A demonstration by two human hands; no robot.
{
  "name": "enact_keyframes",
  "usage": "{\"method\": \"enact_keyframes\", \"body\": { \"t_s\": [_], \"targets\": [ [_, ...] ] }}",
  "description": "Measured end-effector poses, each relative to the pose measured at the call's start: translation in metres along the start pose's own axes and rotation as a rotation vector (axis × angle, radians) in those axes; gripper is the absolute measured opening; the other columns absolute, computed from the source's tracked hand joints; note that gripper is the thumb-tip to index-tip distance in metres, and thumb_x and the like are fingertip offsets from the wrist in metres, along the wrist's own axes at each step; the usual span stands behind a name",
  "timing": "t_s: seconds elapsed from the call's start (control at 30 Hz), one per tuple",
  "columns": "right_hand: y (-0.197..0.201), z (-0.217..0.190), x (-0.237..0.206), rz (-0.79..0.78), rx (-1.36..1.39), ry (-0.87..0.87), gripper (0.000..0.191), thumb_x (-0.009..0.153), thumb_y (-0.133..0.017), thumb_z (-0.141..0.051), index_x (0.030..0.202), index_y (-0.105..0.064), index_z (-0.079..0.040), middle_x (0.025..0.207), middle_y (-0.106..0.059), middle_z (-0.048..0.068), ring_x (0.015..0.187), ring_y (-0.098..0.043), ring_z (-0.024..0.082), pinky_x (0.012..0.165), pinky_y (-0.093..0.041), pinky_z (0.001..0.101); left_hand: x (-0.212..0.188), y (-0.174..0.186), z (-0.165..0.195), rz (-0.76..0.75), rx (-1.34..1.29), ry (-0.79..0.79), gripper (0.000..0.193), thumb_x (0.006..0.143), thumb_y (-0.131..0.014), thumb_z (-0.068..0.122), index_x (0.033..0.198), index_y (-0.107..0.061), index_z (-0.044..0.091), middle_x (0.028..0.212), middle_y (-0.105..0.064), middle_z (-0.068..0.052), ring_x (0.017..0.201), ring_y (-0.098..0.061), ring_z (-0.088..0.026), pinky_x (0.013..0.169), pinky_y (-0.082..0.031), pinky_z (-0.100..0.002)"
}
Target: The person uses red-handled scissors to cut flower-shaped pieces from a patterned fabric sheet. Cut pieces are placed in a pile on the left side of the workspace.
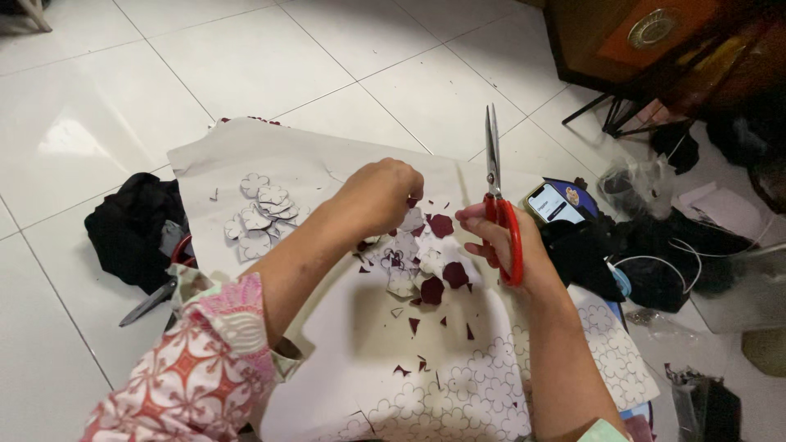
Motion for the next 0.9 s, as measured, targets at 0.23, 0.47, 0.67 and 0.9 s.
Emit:
{"method": "enact_keyframes", "body": {
  "t_s": [0.23,0.47,0.67,0.9],
  "targets": [
    [-0.003,-0.004,-0.012,0.004,0.088,-0.018,0.024,0.091,-0.064,-0.01,0.113,-0.065,0.0,0.102,-0.076,0.015,0.093,-0.076,0.02,0.077,-0.061,0.0349,-0.015,0.137,0.062,0.16,0.039,-0.058,0.03,0.083,-0.077,0.013,0.113,-0.075,0.01,0.112,-0.074,-0.01,0.101,-0.069,-0.023,0.091,-0.055,-0.041],
    [-0.002,-0.006,-0.02,0.009,0.11,-0.009,0.024,0.092,-0.062,-0.009,0.113,-0.064,0.001,0.102,-0.077,0.017,0.098,-0.077,0.025,0.076,-0.061,0.0334,-0.051,0.206,0.101,0.829,-0.011,-0.337,0.027,0.085,-0.072,0.004,0.111,-0.074,0.01,0.112,-0.075,-0.008,0.097,-0.071,-0.02,0.085,-0.057,-0.034],
    [0.004,0.002,-0.021,-0.017,0.144,0.035,0.024,0.092,-0.062,-0.007,0.114,-0.062,0.003,0.099,-0.076,0.018,0.093,-0.077,0.026,0.072,-0.059,0.033,-0.055,0.207,0.119,0.649,-0.346,-0.306,0.028,0.087,-0.067,-0.004,0.11,-0.073,0.011,0.111,-0.075,-0.005,0.094,-0.072,-0.017,0.08,-0.058,-0.028],
    [0.002,0.012,-0.026,-0.022,0.127,0.032,0.021,0.093,-0.062,-0.009,0.111,-0.065,0.002,0.097,-0.077,0.016,0.083,-0.076,0.021,0.065,-0.059,0.0264,-0.078,0.024,0.072,0.216,-0.347,-0.007,0.032,0.083,-0.068,0.003,0.114,-0.073,0.007,0.114,-0.072,-0.014,0.101,-0.07,-0.029,0.091,-0.055,-0.04]
  ]
}}
Point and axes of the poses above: each hand's wrist, its own x-axis towards the middle knuckle, its own y-axis out of the back of the hand, z = x × y, the point moved 7 cm from there along x, towards the middle knuckle
